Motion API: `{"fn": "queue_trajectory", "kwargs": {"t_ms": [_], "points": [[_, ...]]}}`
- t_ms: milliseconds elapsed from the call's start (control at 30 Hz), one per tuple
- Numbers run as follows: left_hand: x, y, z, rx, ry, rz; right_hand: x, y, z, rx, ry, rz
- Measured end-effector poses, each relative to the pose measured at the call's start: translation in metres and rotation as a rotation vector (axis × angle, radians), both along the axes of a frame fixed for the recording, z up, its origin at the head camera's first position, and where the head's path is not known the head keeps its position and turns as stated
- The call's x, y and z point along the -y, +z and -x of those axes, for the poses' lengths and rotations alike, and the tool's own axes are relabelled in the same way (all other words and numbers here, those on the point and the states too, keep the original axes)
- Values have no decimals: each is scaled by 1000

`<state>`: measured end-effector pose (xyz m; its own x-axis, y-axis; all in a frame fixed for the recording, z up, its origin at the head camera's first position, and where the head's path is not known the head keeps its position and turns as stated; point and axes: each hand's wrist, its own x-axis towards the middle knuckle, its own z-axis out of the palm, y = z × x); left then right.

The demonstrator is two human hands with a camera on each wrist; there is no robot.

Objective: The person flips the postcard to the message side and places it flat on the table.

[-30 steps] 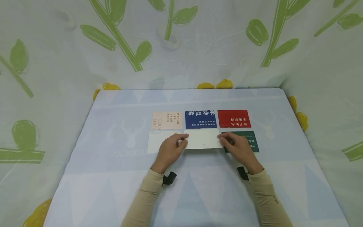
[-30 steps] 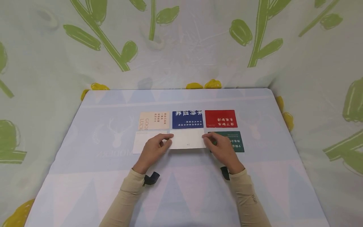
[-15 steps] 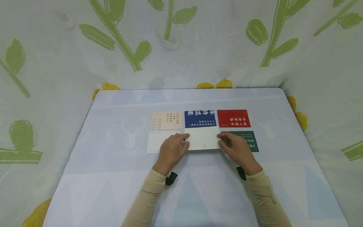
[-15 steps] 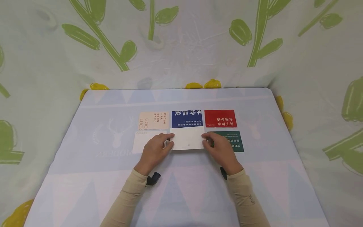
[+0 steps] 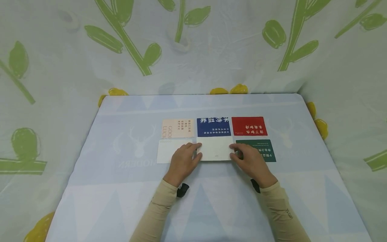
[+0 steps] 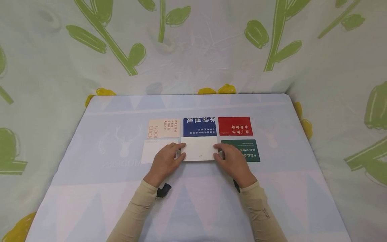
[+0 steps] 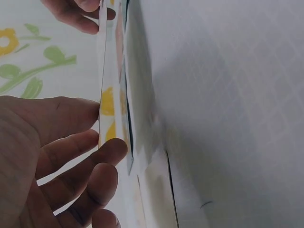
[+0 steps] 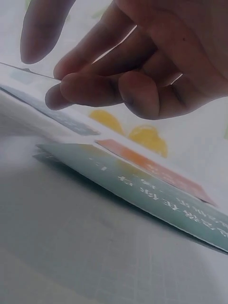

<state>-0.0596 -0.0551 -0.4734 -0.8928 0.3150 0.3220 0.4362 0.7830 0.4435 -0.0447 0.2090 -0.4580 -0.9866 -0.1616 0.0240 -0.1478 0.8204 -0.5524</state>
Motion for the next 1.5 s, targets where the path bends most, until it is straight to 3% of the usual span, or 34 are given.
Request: {"fn": "queue_trajectory", "kwargs": {"t_ms": [267, 600, 1033, 1267, 1500], "points": [[-2, -1, 1, 19, 5, 11, 1, 1, 1, 20, 5, -23], [-8, -1, 2, -44, 33, 54, 8, 3, 3, 54, -31, -81], [-12, -4, 2, -46, 49, 127, 13, 2, 4, 75, -44, -129], [-14, -5, 1, -104, 55, 193, 13, 1, 5, 61, -45, -150], [-16, -3, 0, -86, 63, 236, 13, -1, 6, 45, -46, -155]]}}
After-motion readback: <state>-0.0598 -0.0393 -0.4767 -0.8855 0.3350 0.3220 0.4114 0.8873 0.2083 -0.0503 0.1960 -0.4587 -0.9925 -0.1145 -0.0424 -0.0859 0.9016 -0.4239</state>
